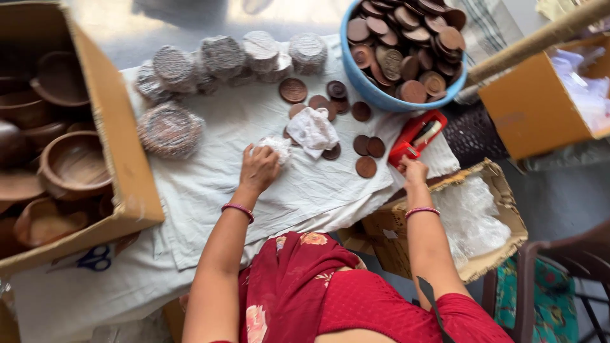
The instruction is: The person cleans small wooden bowls and round wooden coasters using a white cloth. They wipe the items individually on a white cloth-covered table, then place the cleaned coasters into a blue plastic basin.
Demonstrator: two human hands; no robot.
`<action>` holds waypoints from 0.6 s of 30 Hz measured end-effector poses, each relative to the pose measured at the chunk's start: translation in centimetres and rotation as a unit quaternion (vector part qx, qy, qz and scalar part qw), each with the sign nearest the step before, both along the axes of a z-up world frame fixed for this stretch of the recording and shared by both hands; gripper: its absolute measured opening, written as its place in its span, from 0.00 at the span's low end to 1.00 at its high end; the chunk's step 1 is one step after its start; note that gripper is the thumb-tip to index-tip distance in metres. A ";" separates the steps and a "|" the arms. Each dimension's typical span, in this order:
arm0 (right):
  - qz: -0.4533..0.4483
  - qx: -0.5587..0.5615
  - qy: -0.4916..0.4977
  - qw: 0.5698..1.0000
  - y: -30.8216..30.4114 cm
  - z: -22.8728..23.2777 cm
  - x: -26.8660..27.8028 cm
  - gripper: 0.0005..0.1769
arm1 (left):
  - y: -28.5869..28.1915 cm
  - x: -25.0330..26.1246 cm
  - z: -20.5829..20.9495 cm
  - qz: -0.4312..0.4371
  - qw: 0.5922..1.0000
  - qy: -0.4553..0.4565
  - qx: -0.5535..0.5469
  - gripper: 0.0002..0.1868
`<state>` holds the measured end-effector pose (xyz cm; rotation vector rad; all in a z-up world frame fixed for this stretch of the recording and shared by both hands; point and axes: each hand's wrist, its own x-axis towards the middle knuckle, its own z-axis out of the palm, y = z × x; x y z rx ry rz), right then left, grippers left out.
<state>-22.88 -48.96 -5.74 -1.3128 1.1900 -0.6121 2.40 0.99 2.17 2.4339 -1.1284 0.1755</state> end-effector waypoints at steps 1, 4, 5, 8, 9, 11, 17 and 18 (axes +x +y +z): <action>0.009 0.000 -0.002 1.000 0.2 0.2 0.3 0.12 | 0.1 0.1 -0.3 0.009 1.000 -0.002 0.000 0.09; -0.019 0.008 0.002 1.000 0.5 0.6 1.0 0.10 | 0.1 0.5 -1.1 -0.030 0.995 -0.041 -0.087 0.10; -0.015 -0.008 -0.008 1.000 0.7 0.5 0.9 0.10 | 0.1 0.5 -1.5 -0.047 0.991 -0.038 -0.119 0.09; -0.029 -0.025 -0.063 0.997 -0.3 -2.8 0.6 0.09 | -0.3 0.4 -2.5 -0.060 0.989 -0.026 -0.134 0.07; -0.041 -0.016 -0.103 0.994 -1.0 -4.3 0.0 0.09 | -0.6 0.3 -2.9 -0.049 0.993 -0.012 -0.106 0.07; -0.061 -0.003 -0.155 0.986 0.9 -3.4 0.3 0.07 | -0.6 0.3 -1.7 -0.060 0.991 -0.009 -0.117 0.07; -0.122 -0.010 -0.193 0.973 5.0 -1.3 1.5 0.09 | 0.5 1.4 -0.5 -0.078 0.990 0.047 -0.110 0.08; -0.132 -0.041 -0.175 0.975 5.6 -1.1 1.6 0.11 | 0.9 1.6 -0.2 -0.086 0.988 0.065 -0.107 0.10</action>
